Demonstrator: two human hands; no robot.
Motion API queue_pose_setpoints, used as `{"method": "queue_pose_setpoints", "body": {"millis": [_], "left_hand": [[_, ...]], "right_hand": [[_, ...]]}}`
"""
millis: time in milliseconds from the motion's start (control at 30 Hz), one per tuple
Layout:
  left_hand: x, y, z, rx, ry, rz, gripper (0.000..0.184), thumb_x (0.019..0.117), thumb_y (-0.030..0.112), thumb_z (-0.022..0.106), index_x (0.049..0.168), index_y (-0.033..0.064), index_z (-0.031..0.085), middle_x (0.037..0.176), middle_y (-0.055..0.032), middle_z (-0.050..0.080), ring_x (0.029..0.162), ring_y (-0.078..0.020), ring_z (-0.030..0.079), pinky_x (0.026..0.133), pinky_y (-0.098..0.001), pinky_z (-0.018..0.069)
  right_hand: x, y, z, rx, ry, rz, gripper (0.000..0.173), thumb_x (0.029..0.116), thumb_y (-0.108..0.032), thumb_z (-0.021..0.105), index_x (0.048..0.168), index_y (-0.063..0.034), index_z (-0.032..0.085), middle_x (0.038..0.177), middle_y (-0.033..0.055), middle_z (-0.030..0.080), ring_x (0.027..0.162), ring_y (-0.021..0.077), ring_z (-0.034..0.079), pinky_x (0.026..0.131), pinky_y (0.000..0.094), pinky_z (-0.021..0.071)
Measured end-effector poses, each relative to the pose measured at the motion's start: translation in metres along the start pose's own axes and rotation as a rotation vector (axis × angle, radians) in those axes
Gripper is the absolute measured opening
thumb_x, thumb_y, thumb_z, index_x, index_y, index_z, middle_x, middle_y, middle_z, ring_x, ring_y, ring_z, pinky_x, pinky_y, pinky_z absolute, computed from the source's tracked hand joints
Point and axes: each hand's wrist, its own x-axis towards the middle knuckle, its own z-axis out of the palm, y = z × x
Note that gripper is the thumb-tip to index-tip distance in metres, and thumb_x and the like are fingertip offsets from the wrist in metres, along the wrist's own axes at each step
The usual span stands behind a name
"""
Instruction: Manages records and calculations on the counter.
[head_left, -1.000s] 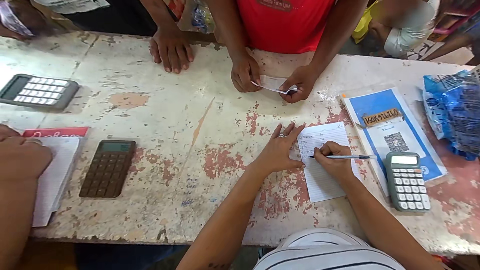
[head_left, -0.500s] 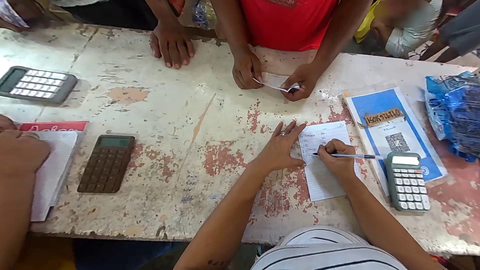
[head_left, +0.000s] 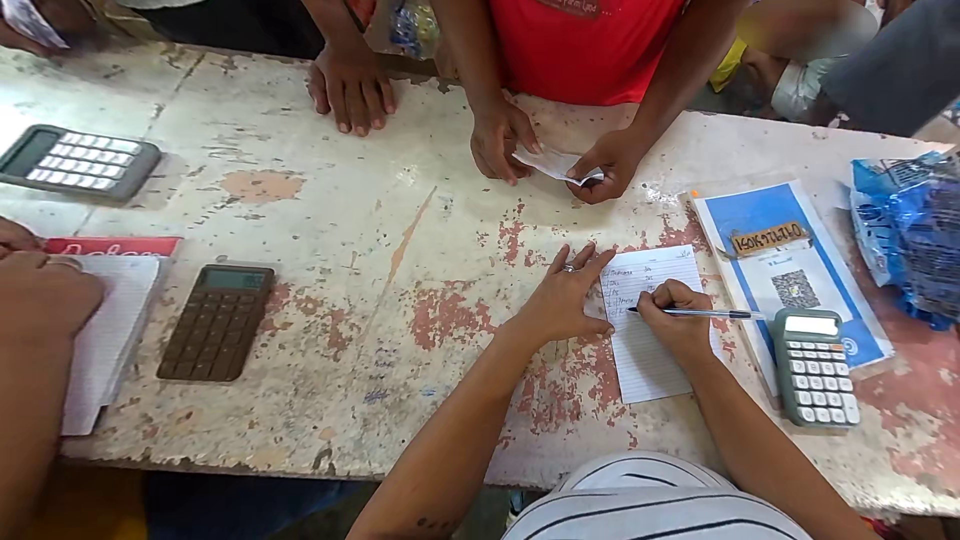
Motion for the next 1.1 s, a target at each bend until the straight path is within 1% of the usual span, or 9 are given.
{"method": "queue_pose_setpoints", "body": {"millis": [133,200,300,467,733,833,900,1033,1100], "left_hand": [[0.000,0.001,-0.001,-0.001,-0.008,-0.006,0.099,0.0833,0.038,0.084,0.160,0.0042,0.032,0.155,-0.0115,0.050,0.157,-0.0248,0.021,0.126,-0.0501,-0.0086],[0.001,0.002,-0.001,0.003,-0.014,-0.013,0.099,0.0830,0.037,0.085,0.160,0.0049,0.031,0.157,-0.0111,0.047,0.157,-0.0255,0.021,0.127,-0.0505,-0.0067],[0.000,0.003,-0.001,-0.003,-0.006,-0.013,0.098,0.0826,0.036,0.085,0.159,0.0041,0.033,0.155,-0.0120,0.049,0.157,-0.0260,0.022,0.127,-0.0514,-0.0060],[0.001,0.003,-0.002,0.001,-0.017,-0.034,0.100,0.0824,0.037,0.085,0.160,0.0058,0.031,0.158,-0.0101,0.046,0.157,-0.0245,0.020,0.127,-0.0494,-0.0064],[0.001,0.002,-0.001,-0.008,-0.003,-0.009,0.098,0.0832,0.037,0.085,0.159,0.0032,0.032,0.155,-0.0131,0.049,0.157,-0.0262,0.021,0.127,-0.0509,-0.0076],[0.001,0.003,-0.002,-0.003,-0.010,-0.019,0.099,0.0827,0.037,0.085,0.159,0.0039,0.032,0.156,-0.0122,0.049,0.157,-0.0255,0.021,0.127,-0.0503,-0.0072],[0.000,0.005,-0.002,-0.006,-0.022,-0.035,0.099,0.0823,0.038,0.085,0.159,0.0051,0.033,0.156,-0.0113,0.048,0.157,-0.0252,0.021,0.127,-0.0496,-0.0070],[0.004,0.009,-0.008,-0.010,-0.019,-0.040,0.096,0.0817,0.039,0.085,0.157,0.0038,0.037,0.153,-0.0126,0.052,0.156,-0.0272,0.024,0.127,-0.0507,-0.0051],[0.001,0.007,-0.005,-0.021,-0.034,-0.048,0.096,0.0831,0.039,0.084,0.158,0.0041,0.036,0.154,-0.0118,0.051,0.157,-0.0262,0.022,0.127,-0.0502,-0.0066]], "right_hand": [[0.000,0.002,0.001,-0.007,0.005,-0.005,0.028,0.0814,0.000,0.066,0.061,-0.0120,0.051,0.058,-0.0082,0.050,0.054,-0.0040,0.048,0.050,0.0124,0.0403],[0.000,0.004,0.000,0.011,-0.024,-0.013,0.028,0.0821,-0.001,0.065,0.061,-0.0116,0.051,0.058,-0.0072,0.051,0.054,-0.0027,0.049,0.050,0.0137,0.0406],[0.000,0.007,0.000,0.014,-0.036,-0.013,0.028,0.0823,-0.002,0.066,0.061,-0.0124,0.051,0.060,-0.0075,0.052,0.056,-0.0028,0.050,0.051,0.0138,0.0409],[0.000,0.005,-0.002,0.001,-0.042,-0.007,0.028,0.0827,-0.002,0.065,0.060,-0.0118,0.051,0.058,-0.0071,0.051,0.054,-0.0027,0.048,0.050,0.0138,0.0390],[-0.001,0.005,-0.002,-0.032,-0.023,-0.037,0.028,0.0828,-0.002,0.064,0.060,-0.0108,0.051,0.057,-0.0069,0.049,0.053,-0.0030,0.046,0.049,0.0136,0.0374],[-0.001,0.009,-0.003,-0.041,0.007,-0.012,0.029,0.0838,-0.002,0.066,0.061,-0.0118,0.051,0.058,-0.0075,0.050,0.053,-0.0026,0.047,0.049,0.0140,0.0387],[0.000,0.016,-0.006,-0.045,0.016,0.015,0.029,0.0830,-0.003,0.066,0.060,-0.0118,0.051,0.056,-0.0061,0.050,0.052,0.0005,0.049,0.048,0.0169,0.0394],[0.012,0.021,-0.009,-0.026,0.041,0.018,0.029,0.0815,-0.002,0.066,0.061,-0.0124,0.050,0.056,-0.0051,0.049,0.051,0.0029,0.050,0.046,0.0188,0.0404],[0.005,0.018,-0.008,-0.033,0.020,0.047,0.029,0.0817,-0.002,0.066,0.060,-0.0123,0.050,0.056,-0.0053,0.049,0.052,0.0023,0.049,0.047,0.0183,0.0397]]}}
